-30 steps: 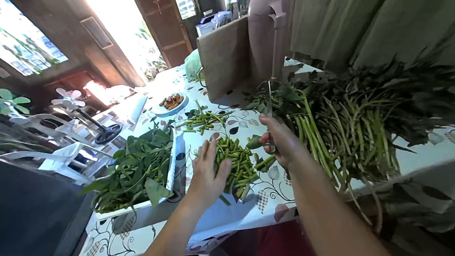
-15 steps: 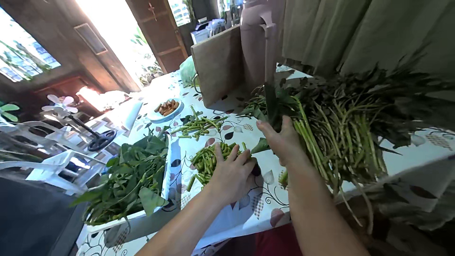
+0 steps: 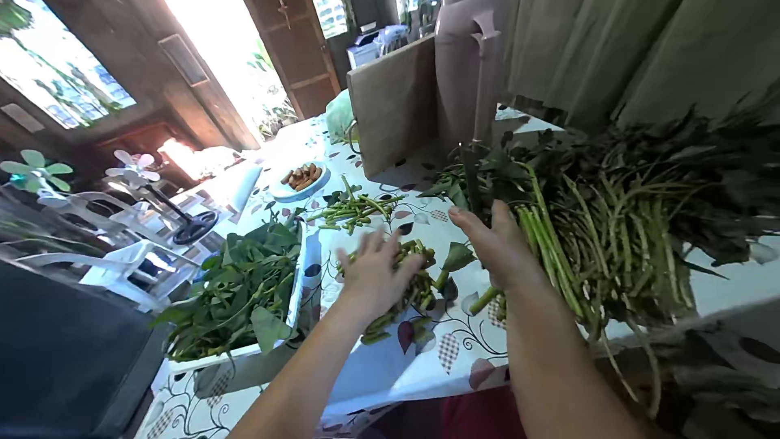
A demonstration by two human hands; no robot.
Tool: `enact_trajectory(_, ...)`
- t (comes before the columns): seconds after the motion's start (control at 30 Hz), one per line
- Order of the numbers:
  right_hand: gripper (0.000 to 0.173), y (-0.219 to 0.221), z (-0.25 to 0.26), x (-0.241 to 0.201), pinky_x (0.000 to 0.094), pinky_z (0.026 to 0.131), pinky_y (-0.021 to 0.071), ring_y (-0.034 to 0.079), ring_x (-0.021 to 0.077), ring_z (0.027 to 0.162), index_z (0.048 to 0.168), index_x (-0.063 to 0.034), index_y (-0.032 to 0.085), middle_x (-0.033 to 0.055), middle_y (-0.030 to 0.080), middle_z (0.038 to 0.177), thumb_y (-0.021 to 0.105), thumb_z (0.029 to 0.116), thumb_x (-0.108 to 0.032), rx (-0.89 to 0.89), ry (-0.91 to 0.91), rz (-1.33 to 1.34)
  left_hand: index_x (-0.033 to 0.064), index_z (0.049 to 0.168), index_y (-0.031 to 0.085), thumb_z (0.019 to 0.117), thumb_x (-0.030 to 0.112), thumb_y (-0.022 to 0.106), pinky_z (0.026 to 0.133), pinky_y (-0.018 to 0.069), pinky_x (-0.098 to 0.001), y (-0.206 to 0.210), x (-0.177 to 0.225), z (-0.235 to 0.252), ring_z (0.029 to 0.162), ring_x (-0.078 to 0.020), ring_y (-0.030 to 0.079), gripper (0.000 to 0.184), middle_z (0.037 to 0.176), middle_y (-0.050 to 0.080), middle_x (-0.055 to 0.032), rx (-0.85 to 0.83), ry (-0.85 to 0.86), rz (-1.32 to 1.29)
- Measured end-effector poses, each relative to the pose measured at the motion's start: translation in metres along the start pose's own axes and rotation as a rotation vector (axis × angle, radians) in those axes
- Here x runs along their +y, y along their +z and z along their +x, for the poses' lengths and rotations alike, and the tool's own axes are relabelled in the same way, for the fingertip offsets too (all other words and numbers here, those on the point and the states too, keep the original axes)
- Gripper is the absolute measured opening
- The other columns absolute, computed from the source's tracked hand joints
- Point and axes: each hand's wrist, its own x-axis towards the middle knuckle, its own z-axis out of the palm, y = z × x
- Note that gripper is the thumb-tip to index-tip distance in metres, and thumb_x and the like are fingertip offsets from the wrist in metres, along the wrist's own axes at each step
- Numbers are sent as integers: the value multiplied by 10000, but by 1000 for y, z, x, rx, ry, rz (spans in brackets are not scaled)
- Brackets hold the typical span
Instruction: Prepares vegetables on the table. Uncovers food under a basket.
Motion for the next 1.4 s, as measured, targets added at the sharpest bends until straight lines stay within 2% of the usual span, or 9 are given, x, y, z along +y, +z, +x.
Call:
enact_trajectory(0.13,752,3,-3,-4,573,875,483,583,373,1115,1540,-106,332,242,568,1332,638,975,-496,-104,50,50,131,1642,241,1087,566,252,1149,9,-772,-4,-24,-5,1558,-450,98,705,1687,188,-205,32,-385,-93)
enact_trajectory(0.2,688,6,-3,-5,414,732,481,569,242,893,1517,-137,359,176,598,1204,607,993,-509,-157,114,76,91,1631,256,1095,549,220,1180,4,-736,3,-33,1,1561,-428,119,706,1679,220,-205,29,-451,-204)
enact_trajectory(0.43,637,19,0,-2,276,632,471,530,129,671,1455,-107,414,52,520,812,535,1014,-551,-284,220,122,172,1592,348,1088,509,243,1196,275,-574,18,-26,-8,1506,-299,325,615,1632,347,-142,117,-106,-571)
enact_trajectory(0.57,635,16,0,0,359,689,474,535,179,745,1458,-122,428,118,587,942,553,1006,-550,-237,141,25,121,1637,249,1076,542,269,1218,117,-672,0,-25,-55,1566,-396,131,702,1691,192,-184,74,-236,-413)
enact_trajectory(0.7,650,9,-7,-3,420,684,497,580,249,809,1499,-140,370,187,606,1109,573,1010,-516,-230,99,-89,22,1620,246,1036,592,266,1191,98,-716,19,-22,-111,1533,-510,133,817,1652,191,-305,121,-235,-268)
enact_trajectory(0.8,643,13,-14,-7,491,799,528,618,342,1016,1524,-142,346,230,566,1309,569,1023,-477,-333,122,-107,-15,1607,256,1003,574,463,1164,60,-759,32,-9,-113,1500,-587,134,869,1618,209,-368,140,-201,-191)
enact_trajectory(0.97,563,23,-18,-7,472,789,529,627,290,939,1464,-114,413,194,623,1135,584,1029,-427,-417,77,-194,49,1639,194,740,622,815,1167,135,-740,41,11,-86,1513,-574,97,1234,1664,59,-333,73,-92,-158)
enact_trajectory(1.17,617,21,-17,0,478,753,520,610,260,857,1480,-99,408,162,632,1010,624,1003,-425,-316,-43,-233,70,1639,220,805,626,758,1154,48,-777,27,7,-73,1533,-541,53,1138,1680,97,-285,32,-35,-95)
enact_trajectory(1.4,729,17,-20,1,505,713,502,604,271,831,1503,-120,393,172,633,1031,616,942,-528,-173,-164,-170,158,1640,259,1086,561,297,1178,32,-753,-20,-16,6,1563,-412,141,687,1686,222,-175,-113,-204,-179)
